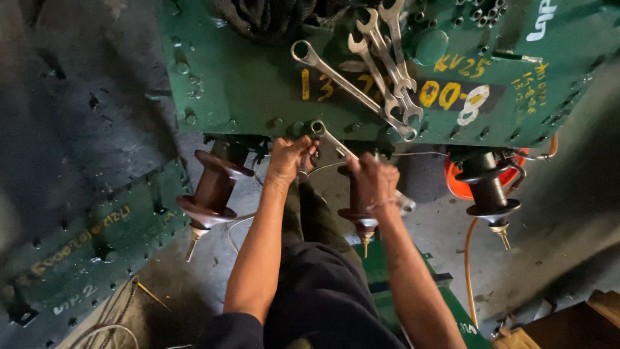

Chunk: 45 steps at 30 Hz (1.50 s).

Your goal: The person works on a green electrical transformer unit mounted on a stand, using wrenches to loosen and tighten bolts on its bushings and housing. They pick up wrenches from the unit's top surface, fit them onto fasteners, turn them with both hands, and set tools back down as they work around the unit.

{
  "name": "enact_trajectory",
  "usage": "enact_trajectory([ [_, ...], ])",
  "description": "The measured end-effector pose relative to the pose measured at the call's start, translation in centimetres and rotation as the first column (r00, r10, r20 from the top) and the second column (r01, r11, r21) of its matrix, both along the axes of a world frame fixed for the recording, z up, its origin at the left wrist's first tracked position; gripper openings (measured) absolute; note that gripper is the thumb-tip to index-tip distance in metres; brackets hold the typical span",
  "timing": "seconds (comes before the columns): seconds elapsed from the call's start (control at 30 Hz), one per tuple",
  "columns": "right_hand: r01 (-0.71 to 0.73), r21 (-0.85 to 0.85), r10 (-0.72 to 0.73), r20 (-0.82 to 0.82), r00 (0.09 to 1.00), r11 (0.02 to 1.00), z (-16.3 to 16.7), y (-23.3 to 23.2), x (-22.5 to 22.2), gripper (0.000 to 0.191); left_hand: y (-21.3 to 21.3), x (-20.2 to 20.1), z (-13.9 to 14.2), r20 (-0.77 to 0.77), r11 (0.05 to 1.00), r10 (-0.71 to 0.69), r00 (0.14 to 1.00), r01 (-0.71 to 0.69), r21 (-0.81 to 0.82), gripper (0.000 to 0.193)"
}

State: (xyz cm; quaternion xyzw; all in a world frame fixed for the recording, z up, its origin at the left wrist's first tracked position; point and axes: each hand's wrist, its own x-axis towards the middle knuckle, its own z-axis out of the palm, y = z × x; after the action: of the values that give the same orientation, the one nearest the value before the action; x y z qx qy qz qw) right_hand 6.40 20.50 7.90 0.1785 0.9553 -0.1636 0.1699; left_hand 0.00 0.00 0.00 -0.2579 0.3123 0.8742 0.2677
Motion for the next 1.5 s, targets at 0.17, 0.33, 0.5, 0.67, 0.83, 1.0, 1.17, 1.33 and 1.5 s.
enact_trajectory([
  [0.17,-0.002,0.013,0.005,-0.216,0.976,1.0,1.0,-0.5,2.1,0.05,2.0,-1.9,2.9,0.251,0.943,0.002,0.968,0.082,-0.322,0.03],
  [0.33,-0.07,0.264,0.143,-0.267,0.953,0.962,3.0,4.4,-1.0,0.042,3.0,-3.1,5.8,0.174,0.988,0.117,0.978,-0.098,-0.117,0.02],
  [0.5,-0.39,0.268,0.469,-0.398,0.788,0.881,4.4,9.2,-6.0,0.057,4.0,0.2,3.0,0.15,0.971,0.218,0.964,-0.199,-0.132,0.02],
  [0.67,-0.107,0.136,0.143,-0.293,0.945,0.985,6.1,5.3,-1.1,0.058,3.9,3.5,-0.6,0.059,0.982,0.178,0.982,-0.173,-0.078,0.045],
  [0.83,0.202,-0.074,-0.208,-0.091,0.974,0.977,6.6,-2.9,3.6,0.038,4.6,2.4,-0.8,0.029,0.92,0.329,0.944,-0.313,-0.234,0.028],
  [1.0,0.199,0.039,-0.194,-0.093,0.977,0.979,3.5,1.1,3.7,0.051,5.4,2.2,-0.5,0.096,0.944,0.294,0.951,-0.273,-0.184,0.023],
  [1.17,-0.126,0.261,0.186,-0.219,0.958,0.957,3.1,5.5,0.3,0.063,4.7,1.5,0.1,0.159,0.94,0.304,0.939,-0.268,-0.211,0.025],
  [1.33,-0.591,0.186,0.619,-0.283,0.732,0.785,4.6,10.7,-11.3,0.057,3.4,0.7,1.4,0.063,0.945,0.105,0.992,-0.079,-0.317,0.026],
  [1.5,-0.631,0.167,0.64,-0.378,0.669,0.758,5.0,12.0,-10.0,0.052,2.9,0.6,2.5,-0.017,0.975,0.158,0.987,-0.159,-0.153,0.021],
])
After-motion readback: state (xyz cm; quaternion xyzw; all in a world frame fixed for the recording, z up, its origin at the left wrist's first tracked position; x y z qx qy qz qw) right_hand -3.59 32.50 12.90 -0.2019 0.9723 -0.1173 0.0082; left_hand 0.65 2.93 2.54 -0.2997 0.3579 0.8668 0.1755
